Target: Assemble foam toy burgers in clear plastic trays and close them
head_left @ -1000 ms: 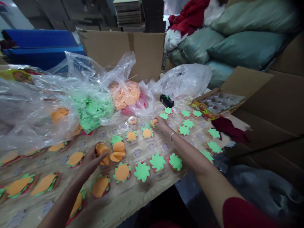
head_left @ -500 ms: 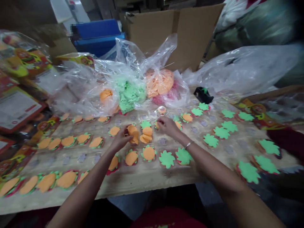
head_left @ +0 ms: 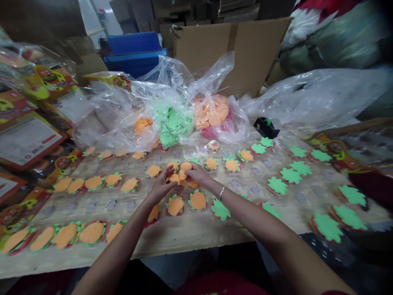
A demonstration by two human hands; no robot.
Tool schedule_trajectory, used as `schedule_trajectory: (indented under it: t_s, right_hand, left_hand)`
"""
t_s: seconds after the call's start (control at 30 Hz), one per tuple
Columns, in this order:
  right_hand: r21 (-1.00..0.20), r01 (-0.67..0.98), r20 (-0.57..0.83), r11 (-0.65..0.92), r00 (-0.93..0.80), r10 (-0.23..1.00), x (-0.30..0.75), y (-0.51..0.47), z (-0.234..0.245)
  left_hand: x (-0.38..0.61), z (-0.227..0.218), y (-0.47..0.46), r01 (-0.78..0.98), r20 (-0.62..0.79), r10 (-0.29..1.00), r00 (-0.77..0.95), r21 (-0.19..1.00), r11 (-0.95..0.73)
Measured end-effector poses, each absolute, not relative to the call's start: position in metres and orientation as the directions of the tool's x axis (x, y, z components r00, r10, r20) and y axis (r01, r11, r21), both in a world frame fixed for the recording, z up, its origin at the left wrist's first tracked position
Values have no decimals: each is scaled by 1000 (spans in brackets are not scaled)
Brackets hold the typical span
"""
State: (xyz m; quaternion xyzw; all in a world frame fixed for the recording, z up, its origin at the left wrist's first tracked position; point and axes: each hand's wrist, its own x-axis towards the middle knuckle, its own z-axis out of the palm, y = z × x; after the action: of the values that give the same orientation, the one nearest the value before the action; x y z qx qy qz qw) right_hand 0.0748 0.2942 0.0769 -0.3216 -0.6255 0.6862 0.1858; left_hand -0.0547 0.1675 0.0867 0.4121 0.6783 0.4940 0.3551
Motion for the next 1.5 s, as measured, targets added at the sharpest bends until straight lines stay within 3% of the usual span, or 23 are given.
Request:
schedule_trajectory:
  t_s: [0.07,0.13,0.23,0.33,0.43,0.5,0.57,0.77,0.97,1.07,1.17,1.23,1.33,1.43,1.5]
  right_hand:
    - [-919,75,-318,-388,-723,613,74,291,77]
    - [-857,28,-364,-515,-739,566,72,286,78]
    - [-865,-21,-311,-501,-761,569,75,282,85]
    - [-994,-19,-62,-109,-725,686,84,282,97]
    - [-922,2,293,388,-651,700,100,284,113]
    - [-823,-6,437,569,-647,625,116,285,123]
    - [-786,1,454,618,-678,578,138,286,133]
    - [-933,58,224,355,-678,700,250,252,132]
    - [-989,7,129,151,-482,867,344,186,81]
    - [-994,-108,62,12,-475,878,357,179,68]
    - [-986,-150,25,-68,-543,839,351,189,70]
    - [-992,-110,17,-58,-587,810,343,196,76]
    - [-996,-4,74,92,-637,767,334,200,82]
    - [-977,-33,182,213,-656,733,331,194,83]
    - [-975,-131,220,179,-650,727,330,188,81]
  left_hand:
    - [-53,87,170,274,-58,926,-374,947,170]
    - [-50,91,172,367,-3,945,-328,921,130]
    - [-47,102,174,438,36,953,-300,893,104]
    - [-45,116,174,293,-47,939,-340,944,153]
    - [-41,130,177,-38,-228,927,-299,973,227]
    - [-35,139,183,-237,-314,920,-236,936,259]
    - [-22,145,189,-348,-366,913,-180,892,289]
    - [69,140,178,-367,-485,874,-3,814,450]
    - [156,100,142,-441,-640,750,166,632,637]
    - [169,89,135,-499,-678,704,213,544,675]
    - [170,92,134,-509,-640,738,215,571,644]
    - [168,98,134,-481,-603,780,170,640,600]
    - [161,103,133,-434,-589,804,78,706,559]
    - [152,99,129,-474,-617,782,91,663,579]
    - [149,95,128,-524,-646,753,125,602,603]
